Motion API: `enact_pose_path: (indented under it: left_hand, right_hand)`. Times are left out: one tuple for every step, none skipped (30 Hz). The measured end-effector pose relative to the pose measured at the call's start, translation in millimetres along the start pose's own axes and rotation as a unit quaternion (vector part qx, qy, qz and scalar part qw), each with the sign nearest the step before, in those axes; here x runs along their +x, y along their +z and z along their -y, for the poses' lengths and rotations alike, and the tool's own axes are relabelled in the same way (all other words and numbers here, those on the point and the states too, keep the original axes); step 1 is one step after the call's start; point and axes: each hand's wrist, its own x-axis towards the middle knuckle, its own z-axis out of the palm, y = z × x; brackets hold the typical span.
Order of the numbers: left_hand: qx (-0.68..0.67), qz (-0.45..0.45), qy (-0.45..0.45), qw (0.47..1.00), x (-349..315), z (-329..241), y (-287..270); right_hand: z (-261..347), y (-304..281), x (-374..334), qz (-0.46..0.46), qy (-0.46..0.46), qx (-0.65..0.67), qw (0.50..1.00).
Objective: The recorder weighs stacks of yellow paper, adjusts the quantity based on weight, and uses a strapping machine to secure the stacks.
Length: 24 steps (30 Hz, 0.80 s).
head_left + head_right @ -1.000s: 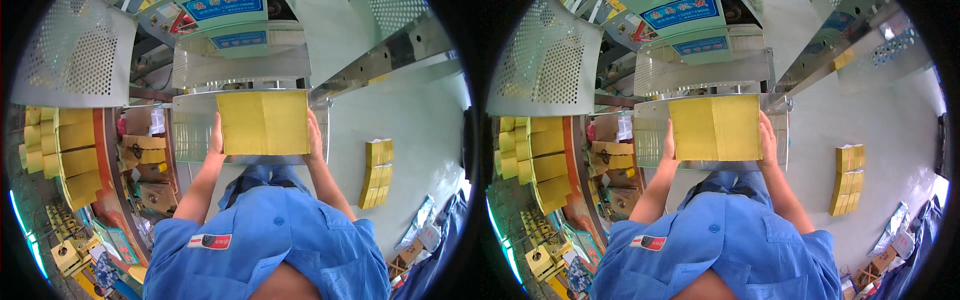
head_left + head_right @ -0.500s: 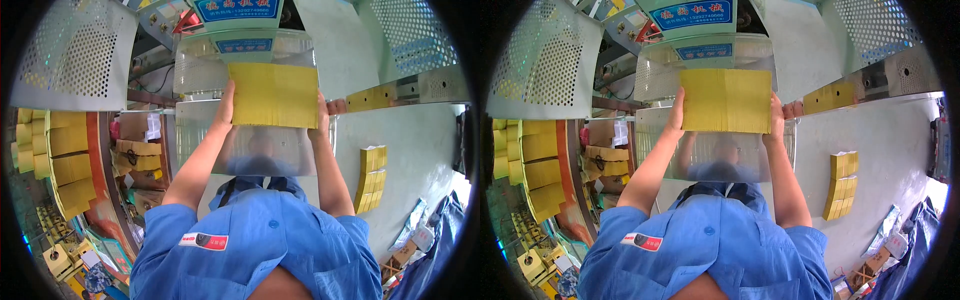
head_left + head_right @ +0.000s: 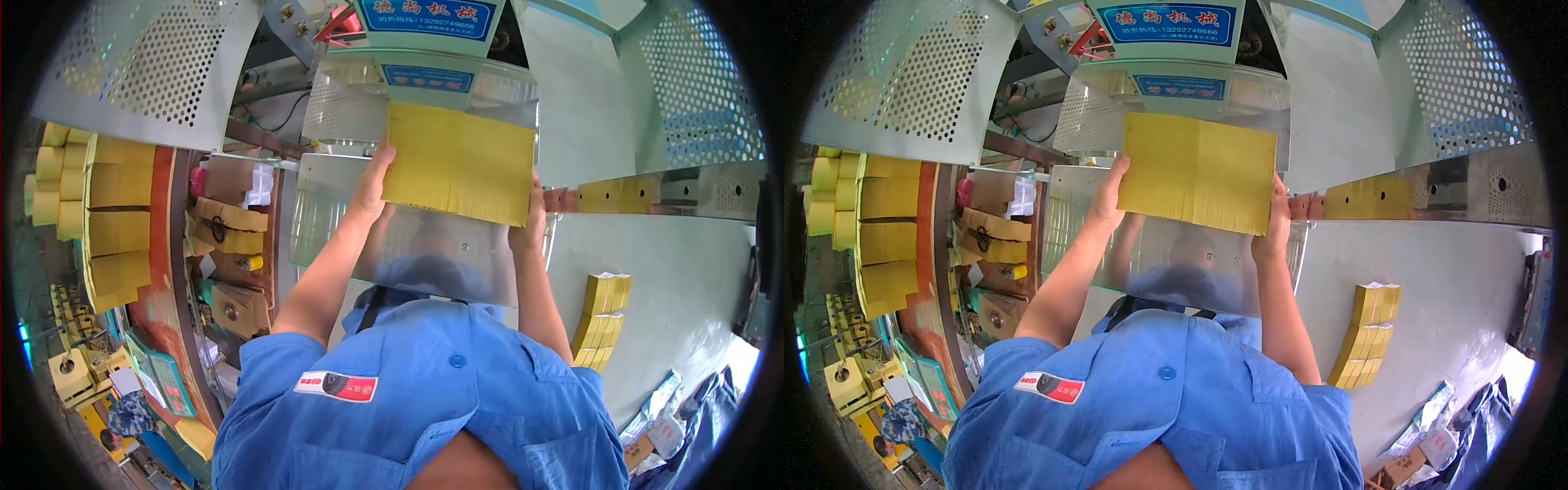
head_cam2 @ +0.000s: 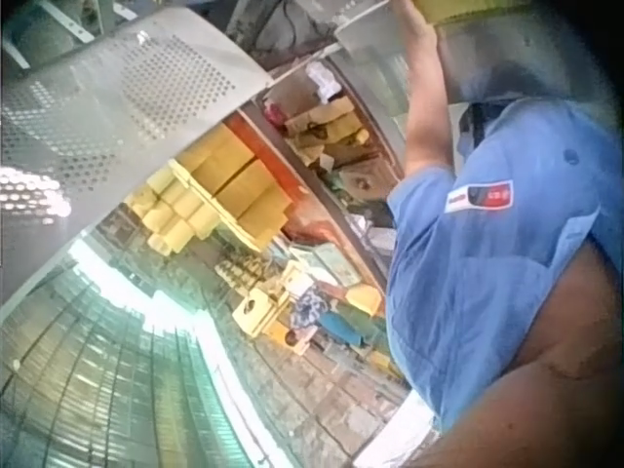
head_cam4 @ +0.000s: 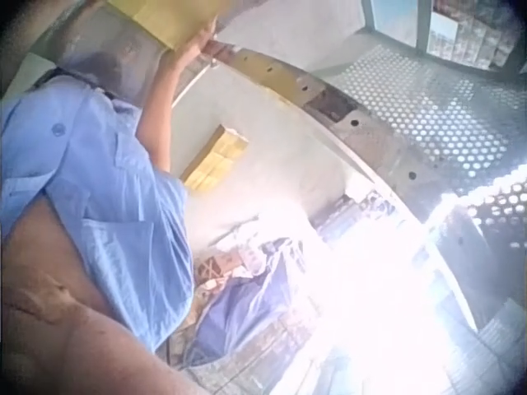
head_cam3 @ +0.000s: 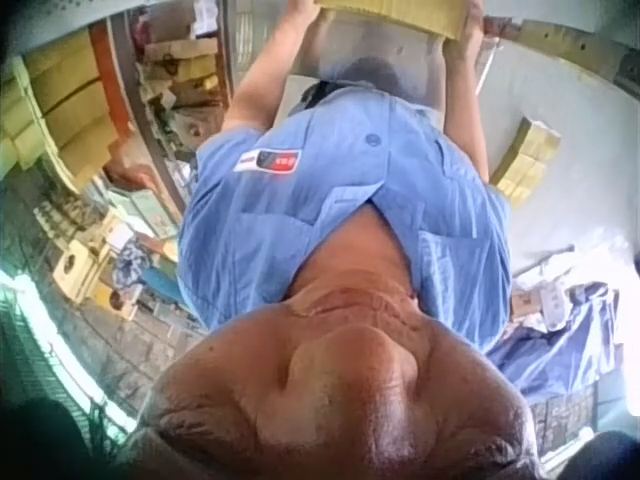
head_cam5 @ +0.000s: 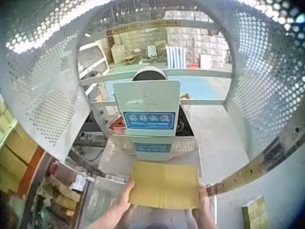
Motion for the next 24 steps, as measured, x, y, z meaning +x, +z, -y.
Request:
enact_pose_path:
  left_hand:
    - [0.003, -0.002, 0.0, 1.0, 0, 1, -1]
    - [0.02, 0.003, 0.0, 1.0, 0, 3, -5]
    - [0.033, 0.009, 0.0, 0.999, 1, 4, -2]
    - [0.034, 0.009, -0.002, 0.999, 2, 6, 1]
    - [0.03, -0.013, 0.004, 0.999, 4, 8, 4]
    - [0.027, -0.035, 0.009, 0.999, 2, 9, 5]
    - [0.03, -0.037, 0.006, 0.999, 1, 10, 6]
    - [0.037, -0.041, 0.007, 0.998, 0, 11, 6]
    - [0.044, -0.042, 0.009, 0.998, 1, 12, 6]
    - [0.048, -0.041, 0.008, 0.998, 3, 13, 8]
    - [0.054, -0.044, 0.012, 0.997, 5, 14, 9]
    - [0.061, -0.047, 0.016, 0.997, 7, 14, 11]
    - [0.065, -0.045, 0.015, 0.997, 9, 15, 12]
    - [0.083, -0.05, 0.015, 0.995, 11, 15, 13]
    - [0.1, -0.051, 0.013, 0.994, 14, 15, 17]
    - [0.102, -0.045, 0.009, 0.994, 13, 15, 20]
    - [0.097, -0.045, 0.002, 0.994, 9, 14, 22]
    - [0.093, -0.044, -0.005, 0.995, 8, 13, 23]
    - [0.094, -0.035, -0.01, 0.995, 10, 12, 21]
    - [0.111, -0.02, -0.007, 0.994, 13, 11, 18]
    - [0.126, -0.012, -0.005, 0.992, 8, 13, 14]
    - [0.123, -0.003, -0.009, 0.992, 10, 12, 16]
    - [0.11, 0.006, -0.016, 0.994, 12, 11, 17]
    - [0.099, 0.013, -0.021, 0.995, 12, 9, 17]
  right_hand:
    - [1, 0, 0, -0.008, 0.007, 0.009, 1.0]
    - [-1, 4, -1, -0.009, 0.009, 0.013, 1.0]
    - [-1, 7, 0, -0.02, 0.009, 0.008, 1.0]
    - [-1, 8, 1, -0.032, 0.008, 0.003, 0.999]
    - [3, 9, 4, -0.033, 0.01, 0.004, 0.999]
    - [7, 12, 6, -0.001, 0.005, 0.011, 1.0]
    - [11, 13, 9, 0.032, -0.001, 0.019, 0.999]
    - [12, 11, 11, 0.033, 0.007, 0.019, 0.999]
    - [12, 8, 13, 0.031, 0.008, 0.022, 0.999]
    - [10, 5, 15, 0.04, 0.001, 0.02, 0.999]
    - [9, 3, 16, 0.05, -0.005, 0.018, 0.999]
    - [10, 3, 16, 0.047, -0.006, 0.021, 0.999]
    - [11, 3, 16, 0.047, -0.003, 0.025, 0.999]
    - [11, 4, 16, 0.047, -0.001, 0.028, 0.998]
    - [10, 2, 16, 0.041, -0.004, 0.03, 0.999]
    - [8, -1, 16, 0.04, 0.003, 0.033, 0.999]
    - [6, -2, 16, 0.038, 0.01, 0.035, 0.999]
    - [3, -2, 16, 0.029, 0.005, 0.036, 0.999]
    - [-1, -2, 17, 0.004, 0.006, 0.039, 0.999]
    - [-6, -3, 19, -0.021, 0.007, 0.042, 0.999]
    - [-14, -7, 16, -0.028, 0.008, 0.04, 0.999]
    - [-21, -14, 20, -0.038, 0.011, 0.045, 0.998]
    - [-26, -22, 23, -0.047, 0.013, 0.049, 0.998]
    - [-29, -22, 24, -0.065, 0.009, 0.047, 0.997]
